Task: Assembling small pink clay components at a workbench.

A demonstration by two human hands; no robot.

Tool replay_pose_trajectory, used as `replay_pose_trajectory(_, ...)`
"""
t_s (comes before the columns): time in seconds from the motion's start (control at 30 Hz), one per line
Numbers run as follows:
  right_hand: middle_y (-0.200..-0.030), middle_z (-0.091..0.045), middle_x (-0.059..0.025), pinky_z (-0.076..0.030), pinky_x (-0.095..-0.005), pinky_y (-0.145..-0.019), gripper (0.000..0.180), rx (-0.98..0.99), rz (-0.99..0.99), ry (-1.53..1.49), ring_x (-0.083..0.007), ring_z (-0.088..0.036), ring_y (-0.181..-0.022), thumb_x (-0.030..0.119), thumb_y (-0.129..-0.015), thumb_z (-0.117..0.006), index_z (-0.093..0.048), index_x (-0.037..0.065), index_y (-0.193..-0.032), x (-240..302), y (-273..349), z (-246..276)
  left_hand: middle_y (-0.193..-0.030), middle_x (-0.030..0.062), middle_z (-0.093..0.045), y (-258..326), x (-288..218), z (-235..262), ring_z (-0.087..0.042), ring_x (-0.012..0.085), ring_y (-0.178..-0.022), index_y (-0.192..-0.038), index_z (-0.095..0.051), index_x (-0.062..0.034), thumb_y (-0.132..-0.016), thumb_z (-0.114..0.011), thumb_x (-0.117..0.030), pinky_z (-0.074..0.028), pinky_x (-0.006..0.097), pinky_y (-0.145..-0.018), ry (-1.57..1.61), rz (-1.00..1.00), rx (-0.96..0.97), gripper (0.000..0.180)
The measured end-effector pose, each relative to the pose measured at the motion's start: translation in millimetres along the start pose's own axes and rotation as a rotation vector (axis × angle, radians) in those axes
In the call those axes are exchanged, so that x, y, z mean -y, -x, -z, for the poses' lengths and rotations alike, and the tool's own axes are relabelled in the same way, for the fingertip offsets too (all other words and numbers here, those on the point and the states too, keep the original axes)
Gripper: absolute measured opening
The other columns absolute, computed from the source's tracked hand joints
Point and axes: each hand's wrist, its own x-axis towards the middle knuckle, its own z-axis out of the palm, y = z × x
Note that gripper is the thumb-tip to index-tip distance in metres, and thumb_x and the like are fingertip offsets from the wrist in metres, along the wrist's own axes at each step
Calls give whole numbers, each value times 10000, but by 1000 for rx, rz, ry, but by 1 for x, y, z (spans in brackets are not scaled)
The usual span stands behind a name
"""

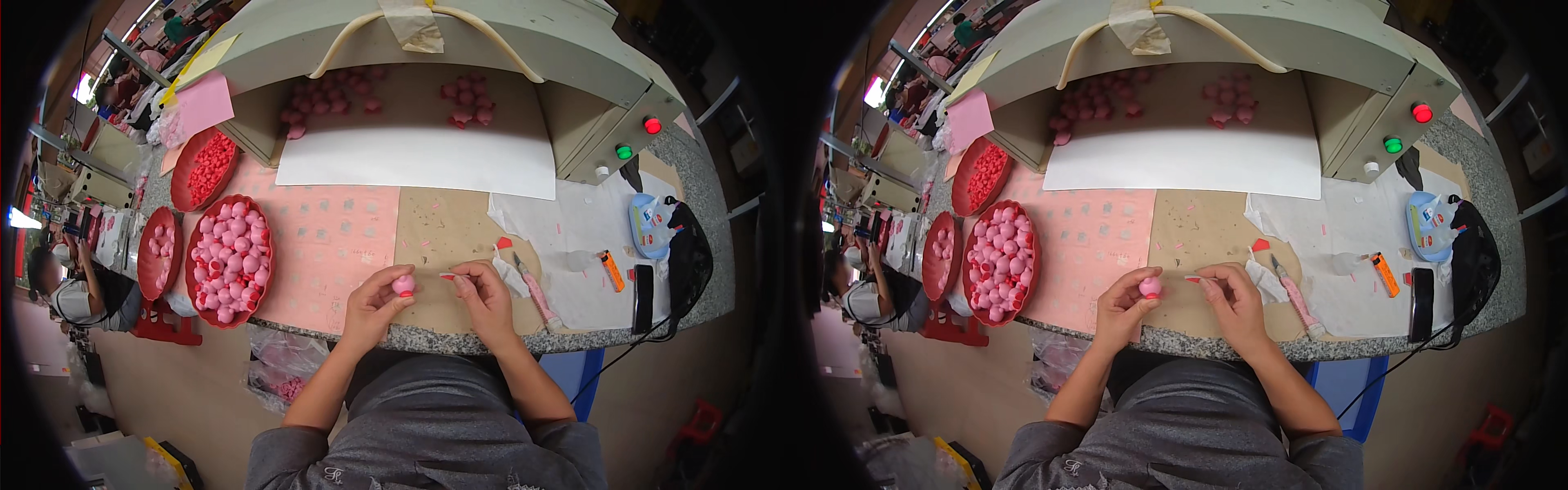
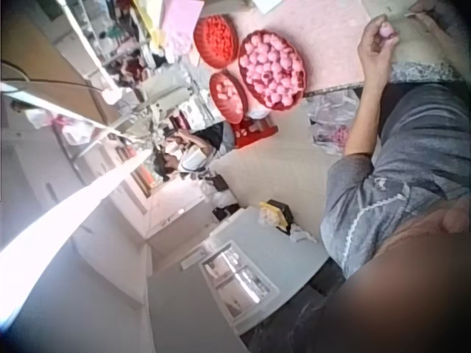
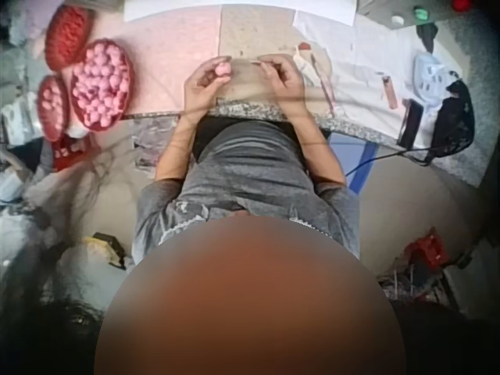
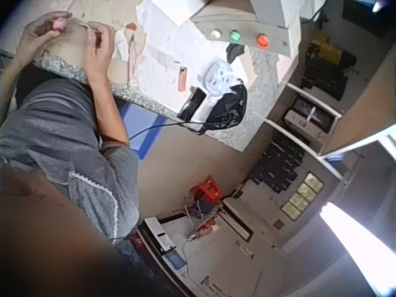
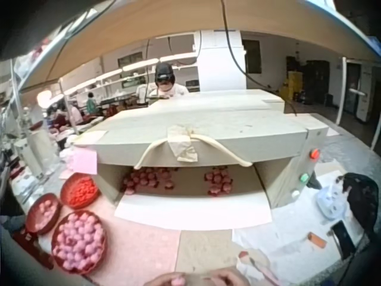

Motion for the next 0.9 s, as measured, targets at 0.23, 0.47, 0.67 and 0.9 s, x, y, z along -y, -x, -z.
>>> replay_pose_trajectory(0.23,-971,-500,-31,-435,-206,-683,128,-9,3,-17,-76,-499,-798,53,-908,-553,-572,-1,-1022,-2,1,-1,-1332,148,-445,-3,6,7,-536,201,-1098,-1232,-490,-9,-848,-567,78,-484,346,-936,140,-96,-3,401)
replay_pose_trajectory(0.47,-968,-501,-28,-436,-208,-687,128,-2,1,-25,-76,-501,-803,65,-913,-549,-570,1,-1022,0,1,-1,-1330,152,-458,-5,-2,4,-533,206,-1119,-1245,-470,-2,-857,-558,65,-473,352,-955,118,-21,-38,403)
replay_pose_trajectory(0.67,-939,-511,-22,-399,-194,-650,135,-37,22,-48,-66,-483,-741,78,-902,-575,-595,-1,-1009,-2,0,-3,-1348,157,-444,-4,9,7,-506,227,-1182,-1256,-458,-1,-838,-568,97,-474,345,-957,55,-119,-5,443)
replay_pose_trajectory(0.9,-950,-507,-20,-412,-197,-673,130,-24,-6,-38,-67,-490,-774,65,-905,-563,-581,0,-1017,-1,1,-2,-1352,146,-433,-2,7,8,-552,223,-1112,-1255,-458,-5,-839,-564,101,-486,336,-937,161,-30,10,443)
